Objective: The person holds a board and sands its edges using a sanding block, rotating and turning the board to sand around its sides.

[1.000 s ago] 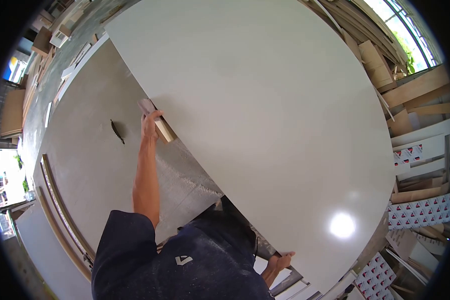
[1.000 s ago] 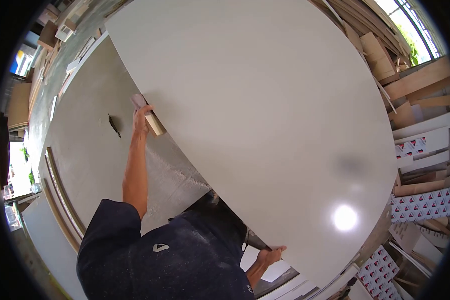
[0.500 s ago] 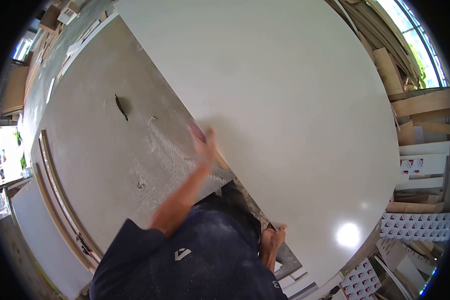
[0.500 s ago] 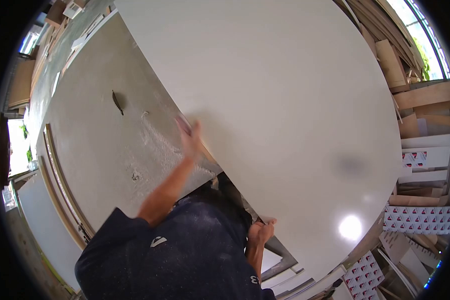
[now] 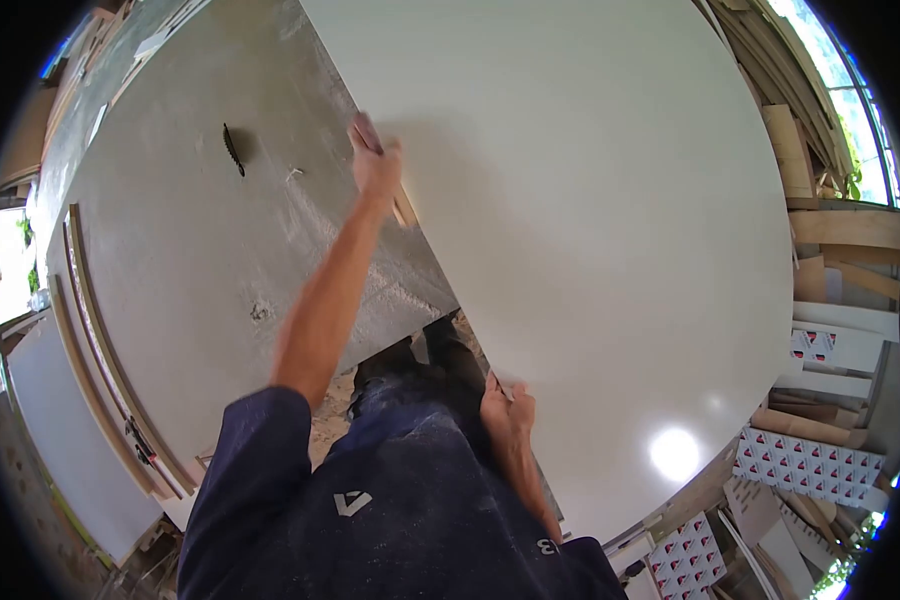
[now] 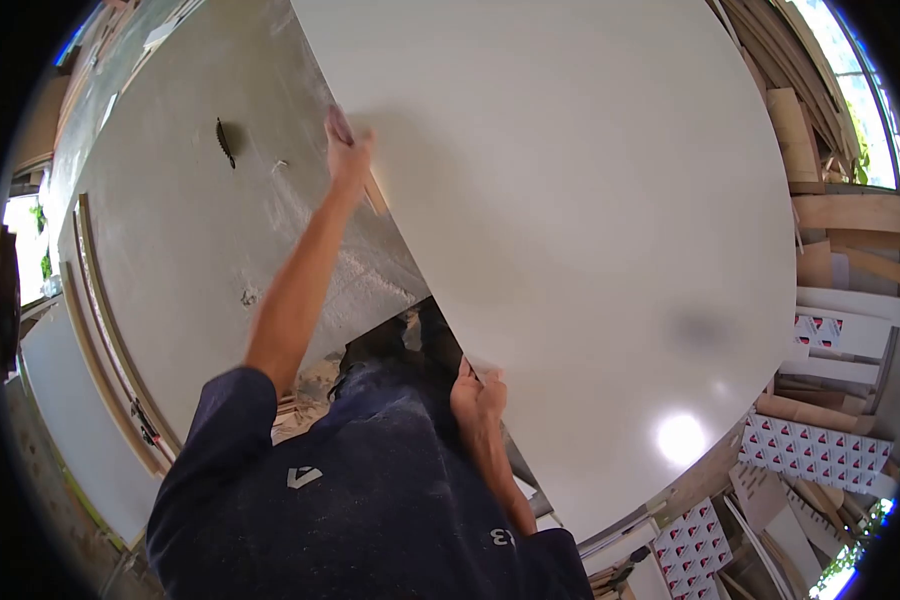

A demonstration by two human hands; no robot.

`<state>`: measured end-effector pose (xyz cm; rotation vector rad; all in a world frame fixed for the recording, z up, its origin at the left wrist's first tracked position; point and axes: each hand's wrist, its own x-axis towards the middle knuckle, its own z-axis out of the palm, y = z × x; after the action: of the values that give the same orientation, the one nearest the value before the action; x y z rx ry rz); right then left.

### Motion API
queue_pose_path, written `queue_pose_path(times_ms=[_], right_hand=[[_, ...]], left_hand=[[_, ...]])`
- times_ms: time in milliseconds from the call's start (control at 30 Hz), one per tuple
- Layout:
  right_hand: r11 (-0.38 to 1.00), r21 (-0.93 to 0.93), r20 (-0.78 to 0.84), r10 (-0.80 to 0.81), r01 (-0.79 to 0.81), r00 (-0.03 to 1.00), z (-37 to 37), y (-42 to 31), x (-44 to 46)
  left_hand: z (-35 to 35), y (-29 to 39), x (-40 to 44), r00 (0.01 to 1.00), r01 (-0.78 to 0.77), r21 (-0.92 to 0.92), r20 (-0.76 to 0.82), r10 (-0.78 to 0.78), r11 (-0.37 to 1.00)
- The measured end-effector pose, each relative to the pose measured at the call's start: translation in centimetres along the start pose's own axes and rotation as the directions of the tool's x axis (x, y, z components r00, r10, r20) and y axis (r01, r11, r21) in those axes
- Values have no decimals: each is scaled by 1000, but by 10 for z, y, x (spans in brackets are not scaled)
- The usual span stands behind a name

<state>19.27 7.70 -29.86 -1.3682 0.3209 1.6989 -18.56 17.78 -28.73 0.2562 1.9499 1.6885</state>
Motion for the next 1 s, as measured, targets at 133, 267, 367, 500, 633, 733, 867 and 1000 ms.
queue_pose_path(times_ms=[133, 267, 367, 500, 633, 733, 867, 1000], right_hand=[[998, 10, -64, 56, -56, 996, 5, 17, 15], [956, 39, -16, 293, -292, 956, 6, 7, 4], [925, -119, -68, 354, -360, 933, 18, -6, -28], [814, -425, 86, 472, -397, 877, -51, -61, -40], [807, -463, 37, -395, 366, 918, -215, -158, -38], [198, -894, -6, -902, 401, 431, -391, -258, -3], [-561, -749, 494, -828, -354, 266, -414, -307, -30], [-22, -947, -120, -901, -321, 417, -474, -382, -6]], left_hand=[[43, -101, -153, 970, -202, 268, -76, 230, 942], [40, -93, -223, 993, -120, 262, 15, 120, 958], [41, -74, -219, 998, 59, 187, 17, -63, 981], [48, -104, -206, 998, -27, 238, -44, 38, 971], [48, -85, -207, 995, 98, 160, -23, -96, 982], [49, -88, -199, 998, 50, 182, -34, -44, 982], [58, -85, -203, 993, 67, 407, -116, -21, 911], [57, -70, -214, 992, 59, 436, -127, -4, 898]])
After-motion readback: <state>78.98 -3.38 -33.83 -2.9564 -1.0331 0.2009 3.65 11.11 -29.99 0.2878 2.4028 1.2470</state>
